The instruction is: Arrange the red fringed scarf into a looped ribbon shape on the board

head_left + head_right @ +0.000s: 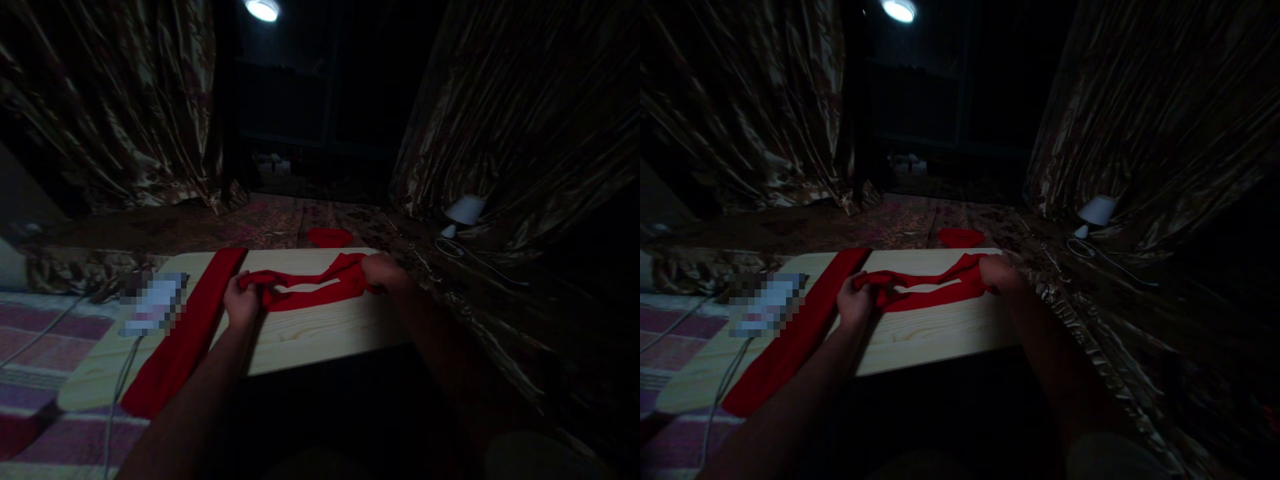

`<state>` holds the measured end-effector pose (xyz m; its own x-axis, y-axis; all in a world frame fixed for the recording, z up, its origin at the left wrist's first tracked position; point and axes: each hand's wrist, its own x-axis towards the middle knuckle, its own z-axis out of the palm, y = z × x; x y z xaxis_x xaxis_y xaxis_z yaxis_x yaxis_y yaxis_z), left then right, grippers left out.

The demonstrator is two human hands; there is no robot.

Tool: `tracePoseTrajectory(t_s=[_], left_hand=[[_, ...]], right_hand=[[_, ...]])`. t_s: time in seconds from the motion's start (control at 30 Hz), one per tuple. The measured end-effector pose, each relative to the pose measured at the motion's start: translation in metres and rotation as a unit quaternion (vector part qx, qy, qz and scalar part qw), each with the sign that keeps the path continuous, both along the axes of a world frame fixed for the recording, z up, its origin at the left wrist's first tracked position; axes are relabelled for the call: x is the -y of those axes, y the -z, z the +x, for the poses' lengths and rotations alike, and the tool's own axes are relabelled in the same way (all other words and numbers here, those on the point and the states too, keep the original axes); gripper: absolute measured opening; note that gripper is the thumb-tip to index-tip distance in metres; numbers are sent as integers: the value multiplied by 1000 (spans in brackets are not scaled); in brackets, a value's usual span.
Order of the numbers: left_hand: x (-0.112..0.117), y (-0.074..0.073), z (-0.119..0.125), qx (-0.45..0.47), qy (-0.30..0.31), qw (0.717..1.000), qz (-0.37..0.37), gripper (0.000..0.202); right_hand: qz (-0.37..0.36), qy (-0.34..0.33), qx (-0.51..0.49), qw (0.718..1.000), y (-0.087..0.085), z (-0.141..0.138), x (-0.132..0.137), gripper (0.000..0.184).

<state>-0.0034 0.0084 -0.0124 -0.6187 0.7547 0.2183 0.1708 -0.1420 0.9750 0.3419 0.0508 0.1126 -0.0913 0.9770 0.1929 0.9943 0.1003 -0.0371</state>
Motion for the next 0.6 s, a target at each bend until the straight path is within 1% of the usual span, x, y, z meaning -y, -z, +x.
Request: tracePoseTrajectory(t_s=[0.07, 0.13, 0.23, 0.3, 0.37, 0.43, 0.53, 0.6], left_hand=[[2, -3, 1, 19, -2, 1000, 1, 46], [4, -6, 2, 32, -4, 999, 10, 40], [7, -8, 2, 39, -6, 999, 17, 35], [8, -8, 2, 34, 0, 999, 9, 36], [8, -8, 3, 21, 7, 1000, 0, 36], [9, -8, 4, 3, 10, 1000, -7, 34], [11, -12, 4, -52, 14, 998, -31, 30], [14, -17, 3, -123, 13, 990, -62, 27]], right_hand=[[-2, -53, 52, 997, -2, -17, 1, 13], [11, -119, 68, 990, 1, -30, -1, 26], [-14, -207, 65, 976, 12, -40, -9, 43], [-47, -236, 60, 969, 21, -40, -15, 42], [-64, -234, 60, 968, 27, -38, -22, 32], [-57, -206, 61, 975, 28, -36, -26, 25], [-24, -143, 47, 988, 22, -31, -27, 26], [6, -98, 28, 995, 16, -26, -27, 29]])
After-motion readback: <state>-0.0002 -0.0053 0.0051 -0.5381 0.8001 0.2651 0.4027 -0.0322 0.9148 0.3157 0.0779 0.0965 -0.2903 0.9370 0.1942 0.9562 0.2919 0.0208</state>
